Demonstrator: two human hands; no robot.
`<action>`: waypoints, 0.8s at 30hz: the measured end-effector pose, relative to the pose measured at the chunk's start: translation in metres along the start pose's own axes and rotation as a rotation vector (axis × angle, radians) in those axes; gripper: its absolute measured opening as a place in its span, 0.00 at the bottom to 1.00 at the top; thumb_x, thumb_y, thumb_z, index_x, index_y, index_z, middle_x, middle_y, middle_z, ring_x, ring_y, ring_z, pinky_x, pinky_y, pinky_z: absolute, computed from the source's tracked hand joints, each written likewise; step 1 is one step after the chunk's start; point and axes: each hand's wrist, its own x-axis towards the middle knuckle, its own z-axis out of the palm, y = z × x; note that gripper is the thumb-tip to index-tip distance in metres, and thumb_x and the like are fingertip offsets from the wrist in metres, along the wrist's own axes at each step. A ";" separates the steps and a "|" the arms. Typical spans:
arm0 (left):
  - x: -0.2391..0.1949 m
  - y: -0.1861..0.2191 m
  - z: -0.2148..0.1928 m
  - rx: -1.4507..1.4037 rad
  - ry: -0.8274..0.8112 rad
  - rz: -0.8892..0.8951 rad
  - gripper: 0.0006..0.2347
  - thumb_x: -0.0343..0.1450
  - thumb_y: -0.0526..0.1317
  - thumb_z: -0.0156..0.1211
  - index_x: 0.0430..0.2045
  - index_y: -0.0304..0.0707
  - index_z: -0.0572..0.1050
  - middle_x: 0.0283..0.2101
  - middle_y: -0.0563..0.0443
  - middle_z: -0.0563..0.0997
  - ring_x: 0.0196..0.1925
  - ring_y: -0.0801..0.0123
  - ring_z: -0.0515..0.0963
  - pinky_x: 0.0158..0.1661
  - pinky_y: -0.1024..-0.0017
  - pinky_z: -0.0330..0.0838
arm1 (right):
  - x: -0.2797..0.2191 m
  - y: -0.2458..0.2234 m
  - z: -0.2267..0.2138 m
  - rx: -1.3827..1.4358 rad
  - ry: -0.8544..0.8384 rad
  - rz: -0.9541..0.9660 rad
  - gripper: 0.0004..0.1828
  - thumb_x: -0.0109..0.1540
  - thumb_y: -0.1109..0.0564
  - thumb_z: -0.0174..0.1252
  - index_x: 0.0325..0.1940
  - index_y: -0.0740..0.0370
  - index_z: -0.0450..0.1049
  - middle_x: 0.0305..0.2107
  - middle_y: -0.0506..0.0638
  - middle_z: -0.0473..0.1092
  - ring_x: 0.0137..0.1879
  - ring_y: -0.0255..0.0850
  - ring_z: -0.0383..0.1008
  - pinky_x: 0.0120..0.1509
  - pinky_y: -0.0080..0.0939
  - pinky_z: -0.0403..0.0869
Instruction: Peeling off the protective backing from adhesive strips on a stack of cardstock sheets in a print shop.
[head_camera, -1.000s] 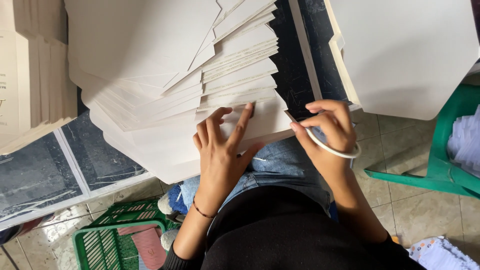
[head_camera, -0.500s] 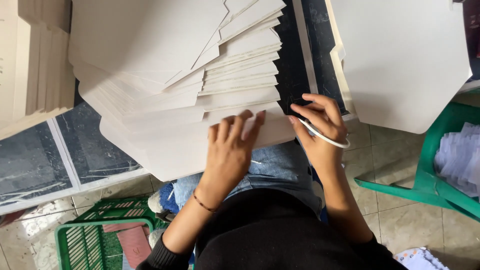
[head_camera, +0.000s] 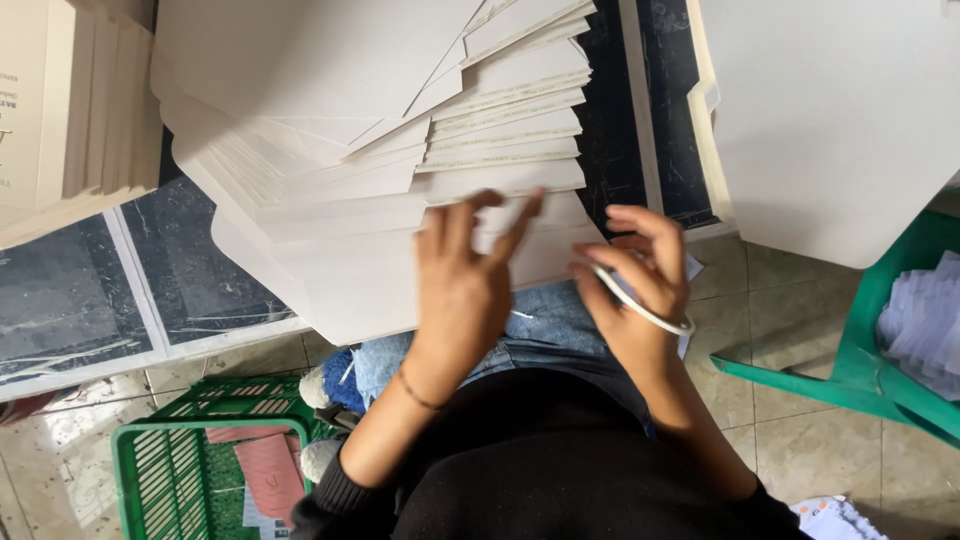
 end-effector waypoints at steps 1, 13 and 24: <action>-0.005 -0.004 -0.010 0.000 -0.007 0.000 0.26 0.68 0.31 0.65 0.64 0.50 0.79 0.58 0.47 0.75 0.50 0.53 0.74 0.45 0.60 0.66 | -0.002 -0.006 0.006 0.001 0.000 0.007 0.10 0.62 0.67 0.74 0.46 0.62 0.83 0.60 0.57 0.70 0.59 0.54 0.78 0.57 0.48 0.79; -0.045 -0.019 -0.039 -0.104 -0.132 -0.428 0.42 0.64 0.40 0.82 0.77 0.55 0.66 0.61 0.42 0.68 0.54 0.48 0.65 0.52 0.55 0.62 | -0.008 -0.037 0.059 0.017 -0.179 -0.044 0.09 0.59 0.62 0.77 0.37 0.57 0.82 0.60 0.52 0.71 0.59 0.53 0.73 0.59 0.51 0.74; -0.046 -0.013 -0.030 -0.027 -0.117 -0.424 0.42 0.65 0.41 0.82 0.78 0.58 0.66 0.61 0.44 0.66 0.55 0.49 0.63 0.53 0.55 0.59 | 0.004 0.024 -0.031 -0.074 -0.046 0.067 0.11 0.62 0.66 0.79 0.36 0.67 0.80 0.61 0.61 0.68 0.54 0.56 0.78 0.57 0.50 0.79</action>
